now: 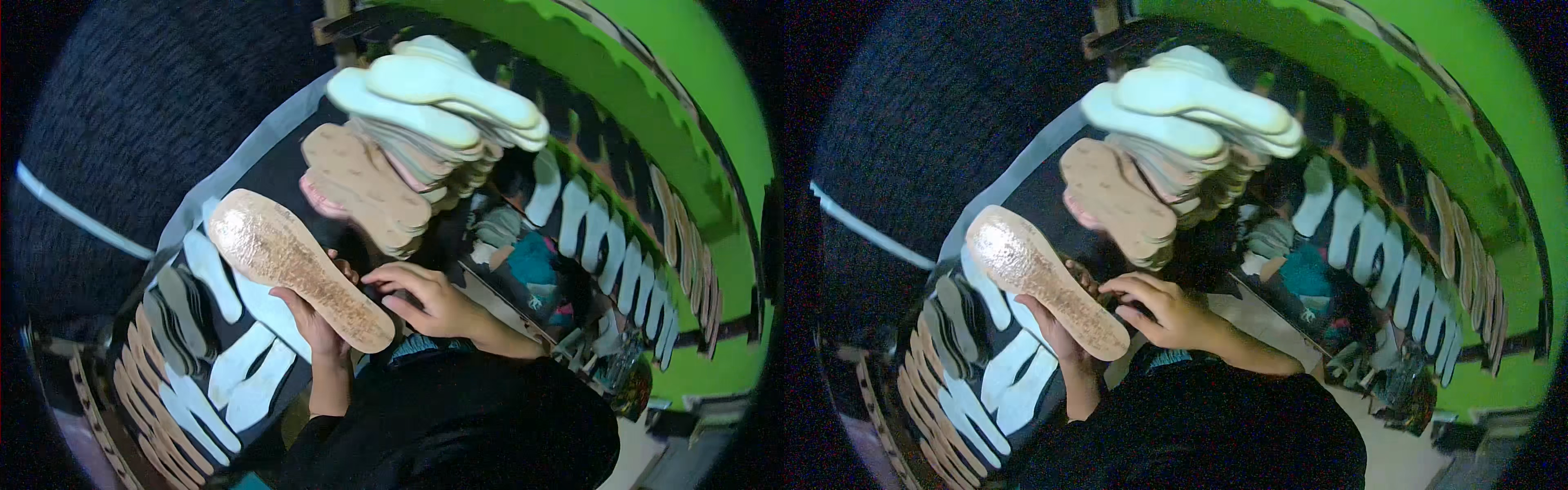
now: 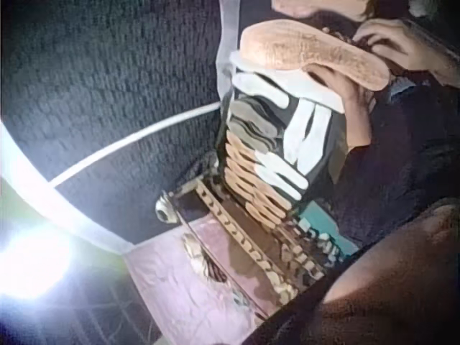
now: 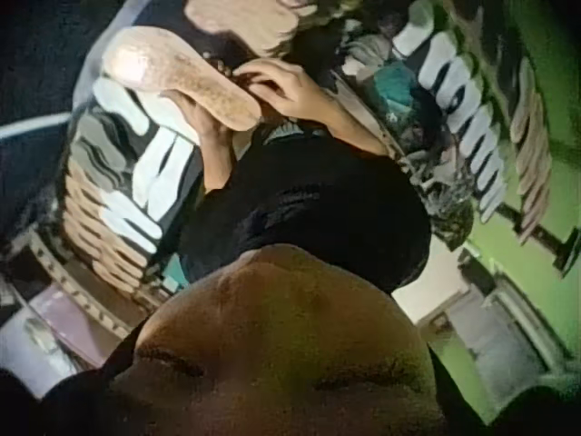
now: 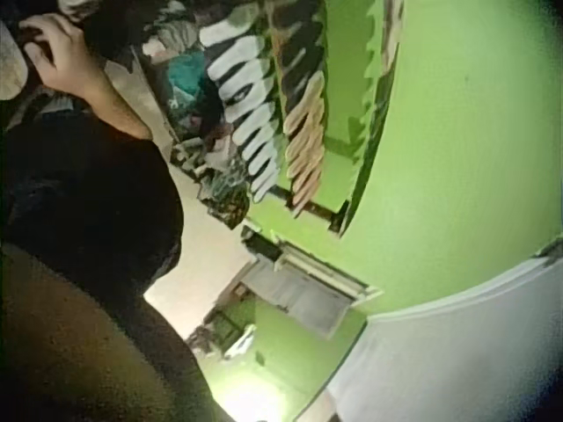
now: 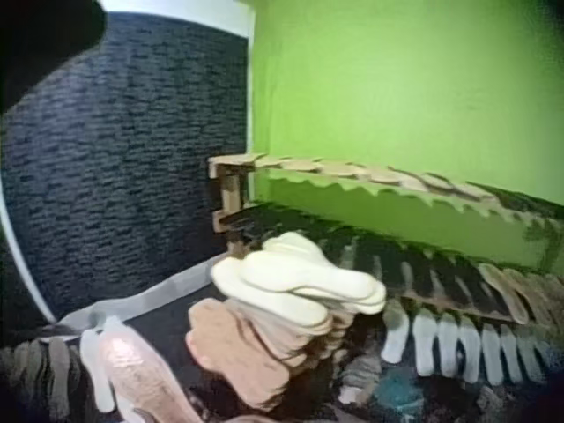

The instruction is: The person applies glue to shoe insoles using a brush, then places the glued insoles onto a drying rack.

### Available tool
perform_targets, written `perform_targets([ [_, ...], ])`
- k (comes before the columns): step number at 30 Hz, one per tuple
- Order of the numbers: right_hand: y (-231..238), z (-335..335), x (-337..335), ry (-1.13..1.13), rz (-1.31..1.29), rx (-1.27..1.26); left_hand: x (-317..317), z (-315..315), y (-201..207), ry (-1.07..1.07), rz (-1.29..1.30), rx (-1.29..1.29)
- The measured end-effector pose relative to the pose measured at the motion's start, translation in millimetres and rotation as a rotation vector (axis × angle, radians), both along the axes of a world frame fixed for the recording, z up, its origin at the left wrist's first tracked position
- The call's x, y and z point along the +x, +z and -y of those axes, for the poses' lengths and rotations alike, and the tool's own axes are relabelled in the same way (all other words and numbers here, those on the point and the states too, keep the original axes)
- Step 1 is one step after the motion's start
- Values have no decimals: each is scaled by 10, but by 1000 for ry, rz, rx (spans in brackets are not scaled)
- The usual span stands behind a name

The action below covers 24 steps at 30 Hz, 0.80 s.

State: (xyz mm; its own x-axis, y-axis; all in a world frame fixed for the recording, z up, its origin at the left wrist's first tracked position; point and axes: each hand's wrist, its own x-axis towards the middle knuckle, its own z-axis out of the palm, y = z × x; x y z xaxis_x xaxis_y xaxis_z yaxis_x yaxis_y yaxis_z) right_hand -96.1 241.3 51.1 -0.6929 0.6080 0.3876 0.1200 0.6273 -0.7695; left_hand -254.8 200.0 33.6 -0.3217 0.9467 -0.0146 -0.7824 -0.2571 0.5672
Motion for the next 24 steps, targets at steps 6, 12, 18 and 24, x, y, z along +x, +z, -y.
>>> perform_targets([
  [6,605,260,579,-220,-61,66,587,-25,207,35,-367,59],
  [12,559,461,1579,-744,13,120,1805,-462,67,-323,-469,130],
  [18,569,535,2377,-1272,13,259,2736,-509,136,-643,-156,333],
  [24,632,209,3075,-1634,66,487,3110,-433,44,-836,-238,244],
])
